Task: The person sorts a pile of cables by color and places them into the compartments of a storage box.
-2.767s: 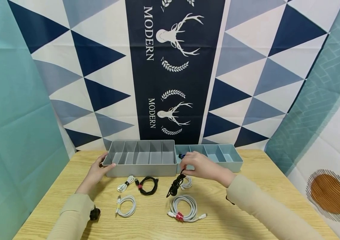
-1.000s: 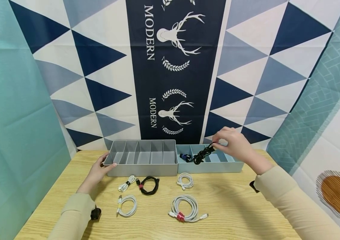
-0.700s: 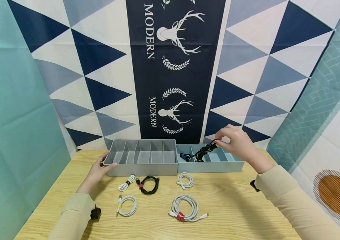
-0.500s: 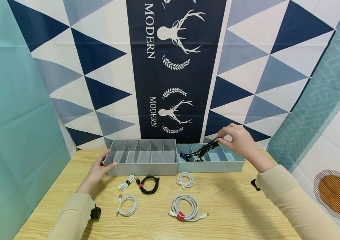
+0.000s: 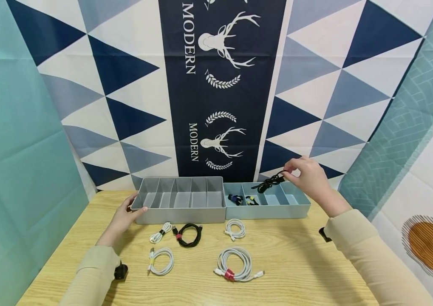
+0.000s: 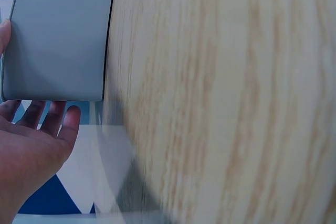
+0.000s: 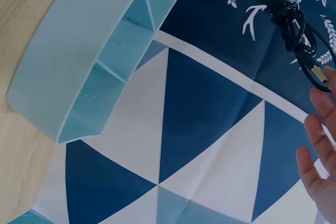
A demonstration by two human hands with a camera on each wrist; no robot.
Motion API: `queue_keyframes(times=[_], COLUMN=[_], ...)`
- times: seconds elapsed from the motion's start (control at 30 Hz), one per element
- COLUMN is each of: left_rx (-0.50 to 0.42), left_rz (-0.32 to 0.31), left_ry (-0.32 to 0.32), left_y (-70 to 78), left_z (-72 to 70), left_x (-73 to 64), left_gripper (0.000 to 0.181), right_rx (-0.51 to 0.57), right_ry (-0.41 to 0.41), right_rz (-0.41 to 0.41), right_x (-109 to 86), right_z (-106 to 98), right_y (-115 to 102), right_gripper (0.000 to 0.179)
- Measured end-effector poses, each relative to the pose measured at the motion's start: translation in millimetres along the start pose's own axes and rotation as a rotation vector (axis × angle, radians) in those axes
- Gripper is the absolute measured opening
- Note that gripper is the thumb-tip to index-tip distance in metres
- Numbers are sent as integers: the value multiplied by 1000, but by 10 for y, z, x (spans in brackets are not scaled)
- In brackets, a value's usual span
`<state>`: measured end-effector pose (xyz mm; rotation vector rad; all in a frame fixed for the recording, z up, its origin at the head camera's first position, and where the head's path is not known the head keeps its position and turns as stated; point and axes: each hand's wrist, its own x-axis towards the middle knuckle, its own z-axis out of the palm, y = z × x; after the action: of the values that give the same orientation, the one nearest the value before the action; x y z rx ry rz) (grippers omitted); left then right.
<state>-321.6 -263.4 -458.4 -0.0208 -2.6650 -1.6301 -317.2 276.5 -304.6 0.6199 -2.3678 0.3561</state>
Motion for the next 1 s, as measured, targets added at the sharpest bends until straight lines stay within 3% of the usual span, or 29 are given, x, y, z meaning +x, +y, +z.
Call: queue_keyframes(times=[0.37,0.67,1.0], left_rx=[1,-5,-7], left_rz=[-7,-4,-3], left_ry=[3,0,4], left_y=[3,-3,10], left_z=[-10,-9,0], left_x=[15,19,-3], left_gripper=[80,80,79], right_rx=[-25,-38,-33], right_ry=[-23,7,-16], right_rz=[107,121,169], right_x=[-63,-115,-200], right_z=[71,165,274], right_y=[149,288,400], right_gripper=[6,7,8])
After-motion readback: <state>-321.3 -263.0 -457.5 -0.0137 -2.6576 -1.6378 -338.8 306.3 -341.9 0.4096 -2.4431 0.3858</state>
